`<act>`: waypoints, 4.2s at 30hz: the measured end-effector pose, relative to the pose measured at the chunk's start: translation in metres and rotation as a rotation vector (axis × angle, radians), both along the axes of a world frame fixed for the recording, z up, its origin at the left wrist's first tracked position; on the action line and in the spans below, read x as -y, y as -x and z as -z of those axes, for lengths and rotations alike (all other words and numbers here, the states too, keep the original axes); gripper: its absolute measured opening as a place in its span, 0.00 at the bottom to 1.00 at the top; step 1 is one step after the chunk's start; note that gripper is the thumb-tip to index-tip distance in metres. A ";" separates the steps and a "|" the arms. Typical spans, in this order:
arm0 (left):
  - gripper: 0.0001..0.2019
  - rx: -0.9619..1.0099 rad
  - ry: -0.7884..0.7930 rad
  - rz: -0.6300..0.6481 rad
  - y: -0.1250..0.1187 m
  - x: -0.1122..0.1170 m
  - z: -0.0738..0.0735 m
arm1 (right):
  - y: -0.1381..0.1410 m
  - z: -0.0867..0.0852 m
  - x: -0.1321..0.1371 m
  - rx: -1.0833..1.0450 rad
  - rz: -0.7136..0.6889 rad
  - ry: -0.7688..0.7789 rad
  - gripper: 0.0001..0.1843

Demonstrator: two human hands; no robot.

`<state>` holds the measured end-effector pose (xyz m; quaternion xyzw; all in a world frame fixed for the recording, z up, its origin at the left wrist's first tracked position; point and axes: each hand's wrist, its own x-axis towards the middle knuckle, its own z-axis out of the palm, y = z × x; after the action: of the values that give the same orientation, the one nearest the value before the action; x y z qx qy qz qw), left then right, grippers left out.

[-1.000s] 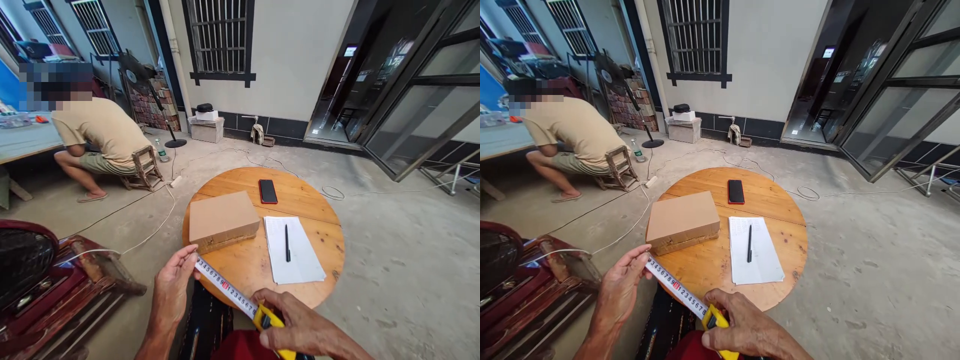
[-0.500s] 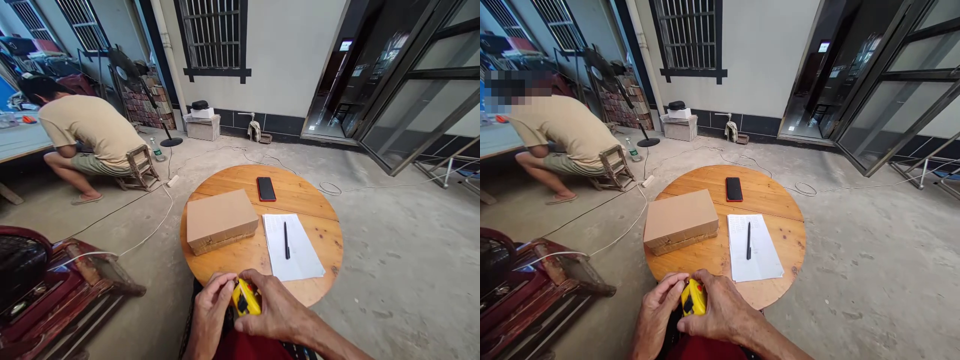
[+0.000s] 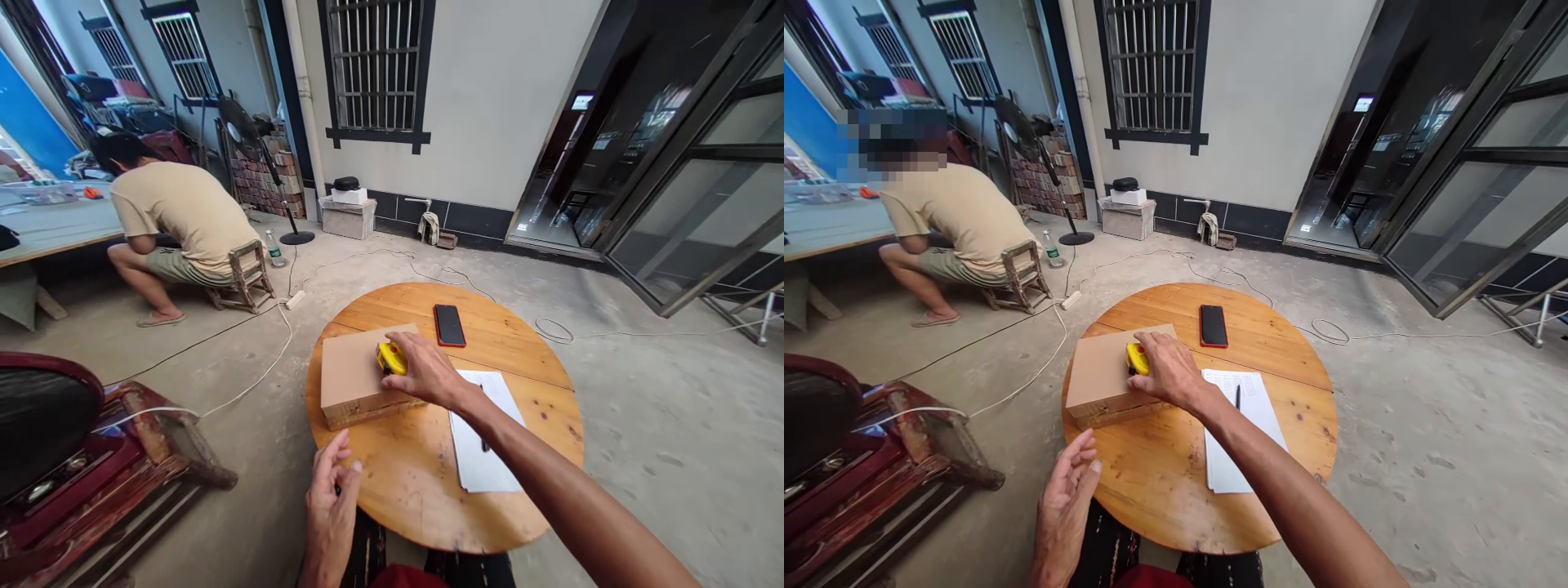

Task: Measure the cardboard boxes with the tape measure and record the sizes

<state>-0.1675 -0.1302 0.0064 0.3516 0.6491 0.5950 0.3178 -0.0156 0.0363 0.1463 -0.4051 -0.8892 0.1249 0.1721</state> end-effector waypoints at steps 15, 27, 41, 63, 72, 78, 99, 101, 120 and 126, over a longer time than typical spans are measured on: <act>0.35 -0.058 -0.045 -0.078 0.012 -0.047 0.004 | -0.020 0.024 0.001 -0.339 0.246 0.051 0.30; 0.32 -0.055 -0.104 0.021 0.047 -0.093 -0.003 | -0.023 0.075 0.053 -0.573 0.449 0.207 0.24; 0.19 -0.939 -0.344 0.599 -0.093 -0.016 -0.006 | -0.175 0.106 0.051 0.317 0.041 -0.080 0.11; 0.28 -0.938 -0.089 0.548 -0.137 -0.039 0.026 | -0.237 0.122 0.125 -0.118 0.749 0.491 0.11; 0.22 -1.027 -0.111 0.548 -0.139 -0.041 0.027 | -0.231 0.123 0.131 0.020 0.721 0.452 0.16; 0.21 -1.058 -0.112 0.540 -0.137 -0.045 0.024 | -0.227 0.127 0.135 0.058 0.701 0.437 0.14; 0.11 -1.186 -0.339 0.792 -0.116 -0.079 0.011 | -0.223 0.067 0.108 -1.076 0.824 0.233 0.23; 0.14 -1.182 -0.335 0.798 -0.116 -0.079 0.012 | -0.202 0.075 0.100 -1.217 0.716 0.235 0.16; 0.13 -1.133 -0.158 0.850 -0.140 -0.091 0.001 | -0.153 0.128 0.032 -0.745 0.553 0.460 0.09; 0.16 -1.136 -0.250 0.784 -0.141 -0.090 0.011 | -0.148 0.140 0.031 -0.609 0.570 0.268 0.10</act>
<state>-0.0266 -0.0407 -0.0047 0.8502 0.4668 0.2306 0.0777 0.1321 0.0056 0.0066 -0.5979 -0.6264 0.3004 0.3999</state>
